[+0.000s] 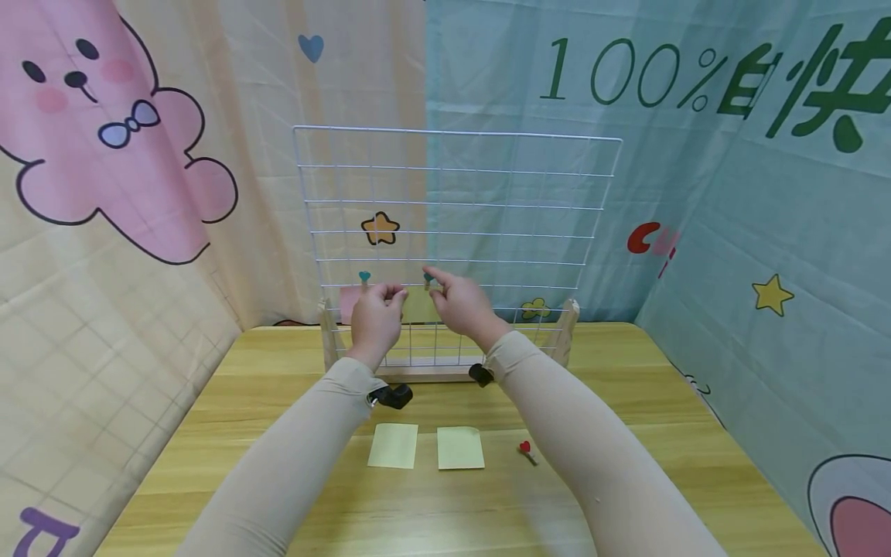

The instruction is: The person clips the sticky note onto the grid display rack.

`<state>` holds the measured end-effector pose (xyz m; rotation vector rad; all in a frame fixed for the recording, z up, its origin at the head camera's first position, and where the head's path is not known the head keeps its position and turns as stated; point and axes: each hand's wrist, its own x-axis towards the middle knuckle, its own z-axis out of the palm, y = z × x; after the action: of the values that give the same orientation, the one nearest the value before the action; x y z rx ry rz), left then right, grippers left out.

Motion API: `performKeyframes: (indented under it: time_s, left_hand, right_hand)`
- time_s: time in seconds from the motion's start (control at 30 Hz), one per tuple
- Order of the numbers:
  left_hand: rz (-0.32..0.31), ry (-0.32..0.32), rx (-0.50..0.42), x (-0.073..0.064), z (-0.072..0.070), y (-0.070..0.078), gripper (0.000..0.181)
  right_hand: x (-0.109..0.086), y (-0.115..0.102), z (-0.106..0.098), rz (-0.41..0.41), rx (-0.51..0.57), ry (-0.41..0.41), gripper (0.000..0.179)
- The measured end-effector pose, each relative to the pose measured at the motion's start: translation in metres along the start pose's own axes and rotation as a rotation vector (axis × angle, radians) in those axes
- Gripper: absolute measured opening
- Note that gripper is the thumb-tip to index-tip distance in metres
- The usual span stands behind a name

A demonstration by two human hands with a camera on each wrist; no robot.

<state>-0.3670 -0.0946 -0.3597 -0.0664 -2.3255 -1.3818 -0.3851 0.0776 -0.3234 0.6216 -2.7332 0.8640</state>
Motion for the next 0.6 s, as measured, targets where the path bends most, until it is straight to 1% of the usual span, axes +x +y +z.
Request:
performKeyframes:
  time_s: [0.4, 0.6]
  left_hand:
    - [0.032, 0.027, 0.029, -0.0003, -0.0002, -0.0001, 0.022]
    - [0.029, 0.024, 0.024, 0.0002, 0.0005, -0.0010, 0.023]
  right_hand:
    - [0.0010, 0.0006, -0.0031, 0.001, 0.032, -0.044, 0.053]
    - [0.0014, 0.0001, -0.0041, 0.005, 0.045, -0.058, 0.053]
